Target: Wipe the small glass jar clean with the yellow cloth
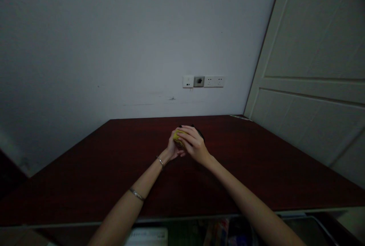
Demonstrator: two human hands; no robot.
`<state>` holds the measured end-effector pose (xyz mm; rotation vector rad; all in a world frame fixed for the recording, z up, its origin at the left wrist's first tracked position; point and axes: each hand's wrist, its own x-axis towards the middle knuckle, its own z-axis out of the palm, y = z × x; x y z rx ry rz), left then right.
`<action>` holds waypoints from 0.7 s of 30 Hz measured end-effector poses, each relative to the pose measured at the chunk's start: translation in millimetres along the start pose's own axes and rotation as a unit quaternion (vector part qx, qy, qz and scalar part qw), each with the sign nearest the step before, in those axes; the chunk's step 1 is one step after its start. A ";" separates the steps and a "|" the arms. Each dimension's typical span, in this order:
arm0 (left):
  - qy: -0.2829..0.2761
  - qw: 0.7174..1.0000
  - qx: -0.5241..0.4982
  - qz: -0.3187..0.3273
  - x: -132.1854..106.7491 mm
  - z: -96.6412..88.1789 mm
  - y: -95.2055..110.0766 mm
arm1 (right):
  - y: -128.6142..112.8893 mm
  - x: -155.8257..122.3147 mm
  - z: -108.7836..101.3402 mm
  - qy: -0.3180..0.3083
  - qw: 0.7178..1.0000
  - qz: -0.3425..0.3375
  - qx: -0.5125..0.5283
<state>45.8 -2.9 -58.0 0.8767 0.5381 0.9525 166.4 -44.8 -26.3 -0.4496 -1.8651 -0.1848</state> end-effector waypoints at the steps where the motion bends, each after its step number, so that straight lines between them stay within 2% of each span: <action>1: -0.001 1.000 0.002 0.000 0.8 -1.4 -0.7 | 1.2 0.3 0.5 0.003 1.000 0.008 0.002; 9: -0.025 0.999 0.037 0.004 3.8 -9.1 -2.6 | 3.0 0.3 2.2 0.028 0.996 0.082 0.026; 16: -0.016 0.999 0.052 0.005 2.5 -6.0 -0.9 | 4.3 0.5 0.9 0.032 0.997 0.071 0.017; 21: -0.065 0.993 0.095 -0.007 -1.7 -4.8 1.5 | 9.2 0.6 -2.1 0.052 0.991 0.117 0.029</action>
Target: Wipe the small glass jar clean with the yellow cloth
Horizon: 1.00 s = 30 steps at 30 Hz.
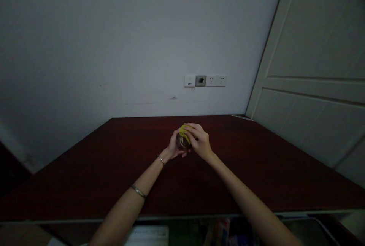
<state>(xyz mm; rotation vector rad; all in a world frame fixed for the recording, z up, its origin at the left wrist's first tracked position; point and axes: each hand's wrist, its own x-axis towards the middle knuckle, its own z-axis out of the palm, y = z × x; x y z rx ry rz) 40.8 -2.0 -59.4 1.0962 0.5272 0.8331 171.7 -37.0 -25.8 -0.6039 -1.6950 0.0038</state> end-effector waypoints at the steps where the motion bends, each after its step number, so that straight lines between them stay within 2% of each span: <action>1: -0.008 1.000 0.003 -0.003 -0.8 0.2 0.7 | 0.5 0.8 -1.3 0.005 1.000 0.018 0.008; 9: -0.041 0.999 -0.012 -0.033 -2.4 -0.6 4.0 | -3.2 3.5 -11.1 0.005 0.986 0.127 0.106; 20: -0.110 0.988 -0.090 -0.065 -3.6 -1.4 8.8 | 11.0 -3.1 -22.7 0.009 0.953 0.266 0.146; 24: -0.124 0.985 -0.111 -0.047 -4.0 1.2 9.8 | 5.5 -8.3 -26.7 0.018 0.964 0.230 0.134; 30: -0.099 0.986 -0.132 -0.012 -6.9 7.0 11.1 | -12.1 -17.6 -26.2 0.006 0.996 0.075 0.044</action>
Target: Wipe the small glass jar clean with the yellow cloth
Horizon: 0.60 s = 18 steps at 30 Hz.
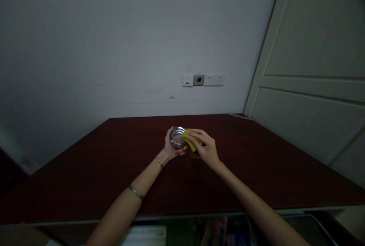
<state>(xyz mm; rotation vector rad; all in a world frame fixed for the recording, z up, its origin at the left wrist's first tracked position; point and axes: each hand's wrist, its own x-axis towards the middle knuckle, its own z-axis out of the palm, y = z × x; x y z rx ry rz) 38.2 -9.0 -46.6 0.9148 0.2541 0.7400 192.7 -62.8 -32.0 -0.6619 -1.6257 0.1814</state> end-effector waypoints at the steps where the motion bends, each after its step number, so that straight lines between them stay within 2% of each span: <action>1: 0.010 1.000 -0.001 0.004 -0.2 0.5 -0.4 | -1.3 -1.3 0.7 -0.012 0.999 -0.036 -0.022; 4: 0.048 0.998 -0.022 0.023 0.1 0.8 -2.2 | -2.5 -3.5 3.6 -0.061 0.987 -0.131 -0.073; 6: 0.073 0.996 -0.038 0.025 1.3 0.2 -3.9 | -3.0 -4.5 7.2 -0.084 0.979 -0.160 -0.093; 12: 0.176 0.976 -0.115 0.060 7.8 -0.2 -8.4 | -11.4 -9.0 22.4 -0.153 0.959 -0.201 -0.128; 15: 0.191 0.973 -0.118 0.062 8.7 -0.1 -8.7 | -11.7 -8.0 26.5 -0.154 0.960 -0.199 -0.126; 18: 0.168 0.983 -0.064 0.045 7.2 -1.3 -7.6 | -5.6 -2.6 26.1 -0.123 0.970 -0.181 -0.108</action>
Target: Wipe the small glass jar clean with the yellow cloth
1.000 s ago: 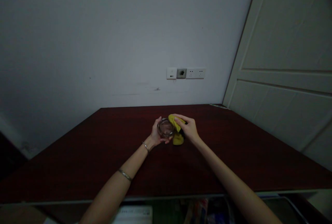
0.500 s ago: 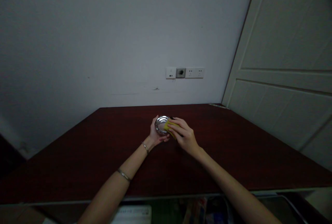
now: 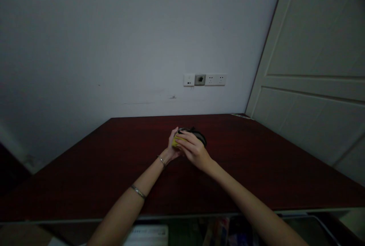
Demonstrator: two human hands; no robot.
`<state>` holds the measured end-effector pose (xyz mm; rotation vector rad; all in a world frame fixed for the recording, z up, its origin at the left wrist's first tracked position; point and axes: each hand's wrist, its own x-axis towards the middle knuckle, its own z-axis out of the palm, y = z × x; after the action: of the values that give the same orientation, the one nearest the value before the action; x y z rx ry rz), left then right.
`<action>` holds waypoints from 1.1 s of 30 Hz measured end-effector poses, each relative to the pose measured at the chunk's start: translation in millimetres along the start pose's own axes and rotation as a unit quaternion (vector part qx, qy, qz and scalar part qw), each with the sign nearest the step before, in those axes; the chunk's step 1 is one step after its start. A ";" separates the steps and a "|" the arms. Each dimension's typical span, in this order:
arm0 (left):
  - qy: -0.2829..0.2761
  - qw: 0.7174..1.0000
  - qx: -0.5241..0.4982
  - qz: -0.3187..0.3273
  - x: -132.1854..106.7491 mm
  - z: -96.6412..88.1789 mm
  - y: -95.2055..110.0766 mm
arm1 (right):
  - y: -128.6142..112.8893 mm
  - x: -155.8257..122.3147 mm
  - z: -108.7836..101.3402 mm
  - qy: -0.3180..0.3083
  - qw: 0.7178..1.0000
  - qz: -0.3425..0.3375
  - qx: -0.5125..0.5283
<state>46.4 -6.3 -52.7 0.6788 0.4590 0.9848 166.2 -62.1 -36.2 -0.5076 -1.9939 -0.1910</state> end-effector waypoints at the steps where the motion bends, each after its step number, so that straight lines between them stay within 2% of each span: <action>1: -0.015 0.999 0.026 -0.010 -0.4 -0.6 0.4 | 3.8 1.1 -0.7 0.014 1.000 0.006 0.002; 5: -0.056 0.994 0.087 -0.032 -1.3 -1.6 1.1 | 18.2 4.9 -5.7 0.058 0.998 0.029 -0.008; 9: -0.065 0.994 0.084 -0.026 -2.3 1.9 0.9 | 19.5 5.3 -8.3 0.075 0.996 0.039 -0.028; 17: 0.014 1.000 0.010 0.011 -4.5 8.6 2.9 | -4.7 -1.5 -4.0 0.023 0.999 0.011 -0.039; 19: 0.000 1.000 0.028 -0.003 -4.6 7.9 2.9 | -1.7 -0.9 -7.0 0.018 0.999 0.008 -0.042; 23: -0.066 0.995 0.068 -0.020 -4.7 5.7 1.8 | 9.8 1.7 -14.5 0.039 0.998 0.018 -0.043; 25: -0.077 0.995 0.068 -0.017 -5.0 5.7 1.7 | 10.9 1.9 -15.8 0.049 0.998 0.023 -0.042; 29: -0.044 0.998 0.040 -0.006 -4.3 8.8 2.8 | -1.0 -1.6 -11.7 0.045 0.998 0.029 -0.041; 33: 0.007 0.999 -0.017 0.051 -2.0 11.4 4.0 | -11.7 -4.8 -8.0 0.046 0.998 0.011 -0.040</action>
<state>50.3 -10.1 -41.7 0.6705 0.4229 1.0921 169.5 -76.7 -35.8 -0.5608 -1.8964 -0.2762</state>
